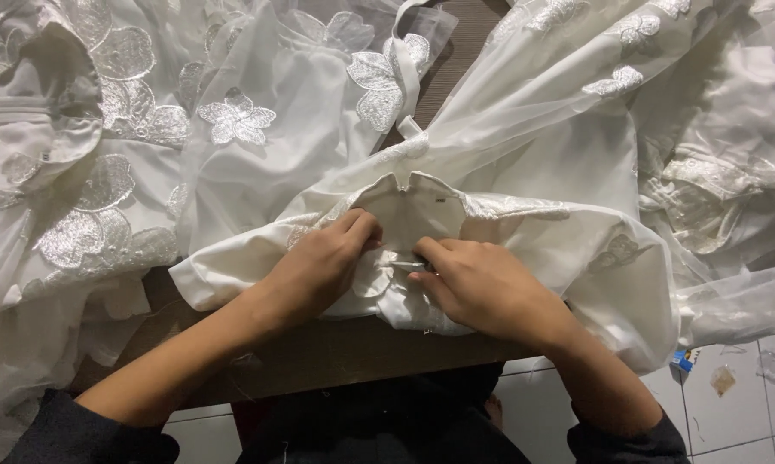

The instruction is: Trimming loose threads and inspecting a white embroidered dress on a work table.

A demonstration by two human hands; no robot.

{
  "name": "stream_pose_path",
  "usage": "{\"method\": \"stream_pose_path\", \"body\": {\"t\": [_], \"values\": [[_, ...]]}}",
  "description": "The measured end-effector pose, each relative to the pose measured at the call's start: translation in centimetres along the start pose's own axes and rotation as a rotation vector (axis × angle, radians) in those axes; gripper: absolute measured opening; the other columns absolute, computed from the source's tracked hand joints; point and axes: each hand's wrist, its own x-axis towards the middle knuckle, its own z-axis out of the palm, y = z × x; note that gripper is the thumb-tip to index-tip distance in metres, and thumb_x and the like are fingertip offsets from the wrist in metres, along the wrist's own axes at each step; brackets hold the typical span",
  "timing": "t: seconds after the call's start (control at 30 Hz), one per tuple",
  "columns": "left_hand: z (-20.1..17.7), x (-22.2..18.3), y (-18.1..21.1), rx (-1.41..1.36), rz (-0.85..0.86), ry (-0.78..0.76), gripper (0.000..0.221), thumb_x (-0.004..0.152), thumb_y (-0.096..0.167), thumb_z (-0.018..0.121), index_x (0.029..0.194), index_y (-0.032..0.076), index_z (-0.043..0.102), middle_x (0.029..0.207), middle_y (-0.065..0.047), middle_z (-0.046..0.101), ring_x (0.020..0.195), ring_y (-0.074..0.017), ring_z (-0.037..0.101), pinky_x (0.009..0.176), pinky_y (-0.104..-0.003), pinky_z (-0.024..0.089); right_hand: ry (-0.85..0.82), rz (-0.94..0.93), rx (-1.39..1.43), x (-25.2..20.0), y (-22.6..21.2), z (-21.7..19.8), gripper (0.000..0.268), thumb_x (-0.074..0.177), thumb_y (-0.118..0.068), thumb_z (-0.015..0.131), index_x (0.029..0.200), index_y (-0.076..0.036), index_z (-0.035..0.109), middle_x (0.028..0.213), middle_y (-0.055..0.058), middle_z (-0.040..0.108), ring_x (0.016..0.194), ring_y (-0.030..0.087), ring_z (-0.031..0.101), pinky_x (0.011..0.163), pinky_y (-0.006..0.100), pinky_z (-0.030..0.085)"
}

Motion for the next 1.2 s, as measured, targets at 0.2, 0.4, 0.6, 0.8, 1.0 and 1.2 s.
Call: {"method": "stream_pose_path", "body": {"t": [0.2, 0.4, 0.6, 0.8, 1.0, 1.2], "values": [[-0.2, -0.3, -0.6, -0.034, -0.003, -0.043, 0.016, 0.109, 0.021, 0.044, 0.106, 0.009, 0.054, 0.091, -0.006, 0.057, 0.078, -0.0349, 0.074, 0.064, -0.04, 0.063, -0.168, 0.053, -0.075, 1.4, -0.4, 0.1, 0.028, 0.106, -0.031, 0.044, 0.12, -0.011, 0.058, 0.086, 0.017, 0.073, 0.08, 0.04, 0.077, 0.069, 0.05, 0.062], [-0.6, -0.4, -0.4, -0.053, -0.001, -0.062, 0.015, 0.108, 0.022, 0.046, 0.11, 0.009, 0.054, 0.095, -0.009, 0.059, 0.082, -0.0374, 0.074, 0.067, -0.043, 0.063, -0.14, 0.013, -0.007, 1.5, 0.0, 0.4, 0.029, 0.106, -0.028, 0.04, 0.126, -0.014, 0.057, 0.078, 0.018, 0.073, 0.074, 0.044, 0.075, 0.068, 0.054, 0.061], [-4.1, -0.2, 1.6, -0.221, 0.08, -0.171, 0.038, 0.1, 0.036, 0.062, 0.115, 0.002, 0.057, 0.101, -0.023, 0.065, 0.086, -0.0451, 0.074, 0.069, -0.05, 0.065, -0.093, 0.029, 0.16, 1.4, 1.8, 1.6, 0.03, 0.106, -0.029, 0.041, 0.121, -0.013, 0.061, 0.075, 0.02, 0.074, 0.072, 0.042, 0.076, 0.066, 0.05, 0.062], [-0.7, -0.2, 0.1, -0.244, -0.083, -0.16, 0.044, 0.088, 0.024, 0.077, 0.12, 0.01, 0.051, 0.099, -0.012, 0.07, 0.085, -0.0367, 0.074, 0.072, -0.046, 0.061, -0.098, 0.007, 0.079, 0.8, 1.0, 1.0, 0.032, 0.105, -0.033, 0.044, 0.122, -0.01, 0.059, 0.074, 0.02, 0.073, 0.072, 0.042, 0.076, 0.067, 0.051, 0.062], [0.5, -0.4, -0.6, -0.325, -0.101, -0.062, 0.052, 0.084, 0.016, 0.08, 0.124, 0.015, 0.047, 0.095, -0.006, 0.076, 0.075, -0.0277, 0.073, 0.064, -0.04, 0.057, -0.066, -0.021, 0.049, 0.9, 0.7, 1.5, 0.03, 0.106, -0.032, 0.041, 0.117, -0.011, 0.06, 0.074, 0.016, 0.073, 0.069, 0.039, 0.076, 0.065, 0.048, 0.062], [-0.5, -0.4, -0.2, -0.532, -0.13, 0.011, 0.05, 0.081, 0.008, 0.08, 0.119, 0.013, 0.048, 0.088, -0.007, 0.077, 0.06, -0.0234, 0.065, 0.058, -0.034, 0.052, 0.023, -0.047, 0.172, 0.8, 1.1, 2.2, 0.024, 0.105, -0.028, 0.044, 0.113, -0.011, 0.06, 0.071, 0.018, 0.073, 0.068, 0.04, 0.076, 0.062, 0.048, 0.061]]}}
